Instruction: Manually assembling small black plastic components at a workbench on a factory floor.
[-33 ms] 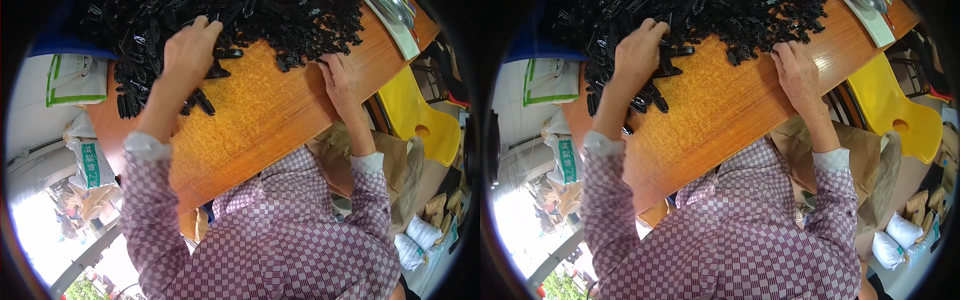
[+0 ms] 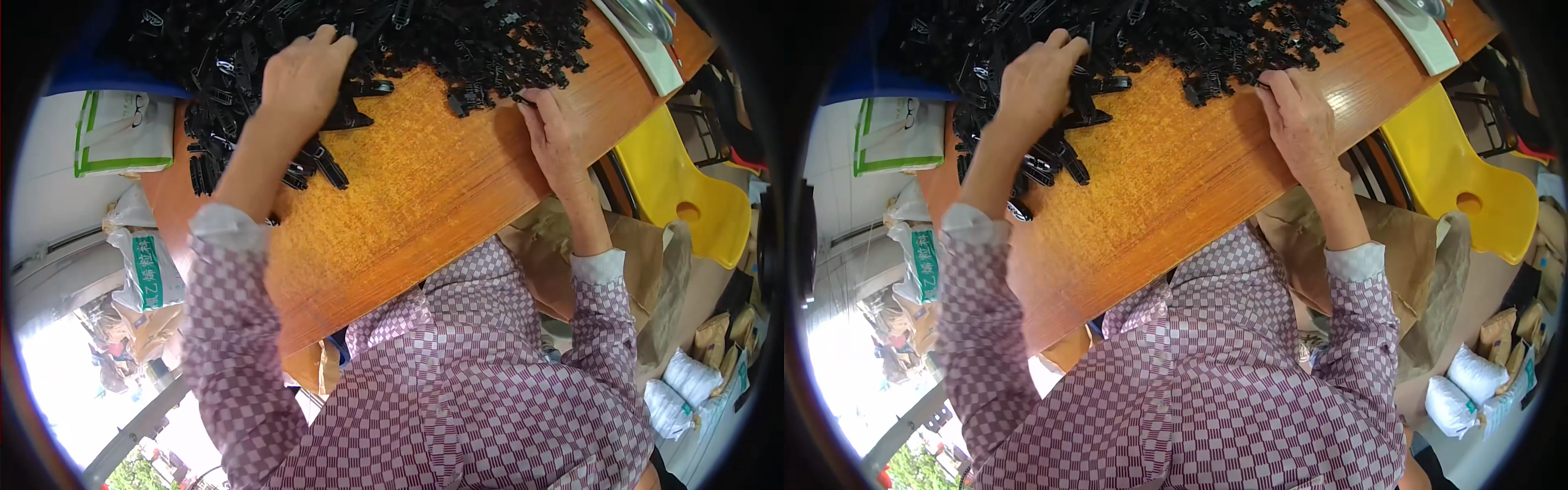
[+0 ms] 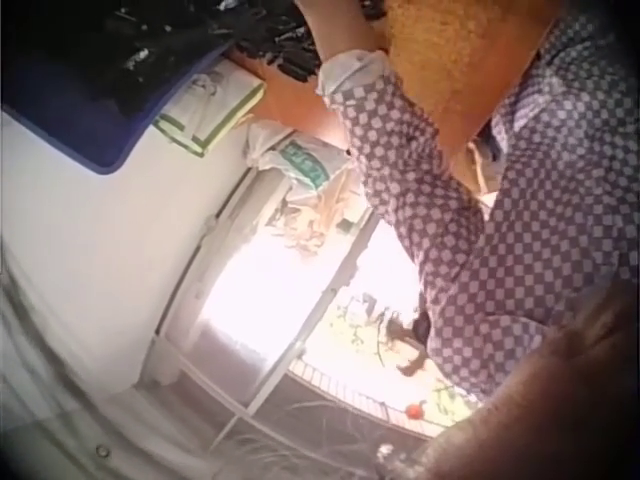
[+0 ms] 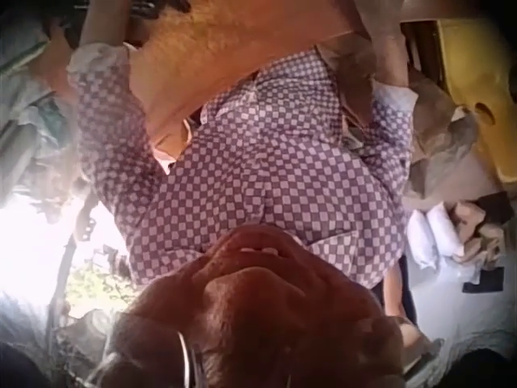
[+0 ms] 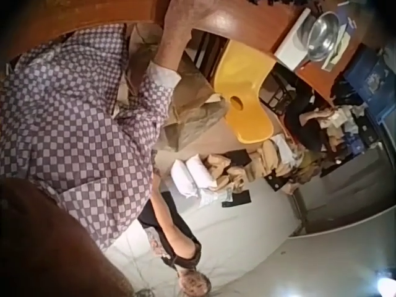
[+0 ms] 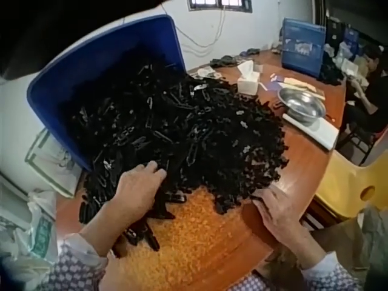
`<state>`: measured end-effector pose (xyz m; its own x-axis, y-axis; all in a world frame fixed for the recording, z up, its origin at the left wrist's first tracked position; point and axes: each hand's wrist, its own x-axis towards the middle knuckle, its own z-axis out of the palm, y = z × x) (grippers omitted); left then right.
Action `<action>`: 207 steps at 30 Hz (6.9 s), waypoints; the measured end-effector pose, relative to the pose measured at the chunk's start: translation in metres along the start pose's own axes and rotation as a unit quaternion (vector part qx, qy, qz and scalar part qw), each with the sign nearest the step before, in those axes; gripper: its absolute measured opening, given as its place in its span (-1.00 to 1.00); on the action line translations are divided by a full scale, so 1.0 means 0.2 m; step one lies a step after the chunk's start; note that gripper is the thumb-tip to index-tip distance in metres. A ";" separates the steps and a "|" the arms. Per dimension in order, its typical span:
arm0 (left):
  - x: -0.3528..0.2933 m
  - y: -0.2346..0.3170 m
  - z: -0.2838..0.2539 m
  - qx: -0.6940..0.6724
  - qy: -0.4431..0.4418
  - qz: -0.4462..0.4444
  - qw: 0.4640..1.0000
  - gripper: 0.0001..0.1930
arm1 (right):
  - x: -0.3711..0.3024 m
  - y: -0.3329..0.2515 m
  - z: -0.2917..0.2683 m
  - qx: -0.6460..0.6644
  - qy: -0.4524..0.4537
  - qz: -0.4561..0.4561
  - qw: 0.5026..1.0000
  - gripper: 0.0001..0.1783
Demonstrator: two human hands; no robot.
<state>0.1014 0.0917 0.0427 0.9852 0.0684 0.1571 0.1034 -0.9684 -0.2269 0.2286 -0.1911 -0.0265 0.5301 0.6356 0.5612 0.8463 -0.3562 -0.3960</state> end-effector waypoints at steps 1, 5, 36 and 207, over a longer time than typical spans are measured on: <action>0.02 -0.04 0.02 -0.005 0.003 0.004 1.000 -0.75 | -0.01 -0.01 -0.01 -0.007 -0.001 0.003 1.000 -0.85; 0.07 -0.14 0.04 0.080 -0.021 0.108 0.991 -0.74 | -0.05 -0.12 -0.07 0.041 0.048 -0.024 0.998 -0.86; -0.63 0.78 -0.01 -0.957 0.061 -0.247 0.140 -0.66 | -0.16 -0.70 -0.02 0.137 0.102 -0.112 0.979 -0.75; -0.46 0.51 0.08 -0.958 -0.029 -0.175 0.224 -0.80 | 0.14 -0.48 -0.12 0.252 -0.224 -0.152 0.929 -0.89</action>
<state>0.0232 -0.0094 -0.0102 0.9684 0.1702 -0.1821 -0.0188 0.7782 0.6277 0.1639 -0.1565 0.0439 0.1001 0.9160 0.3884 0.7616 0.1807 -0.6224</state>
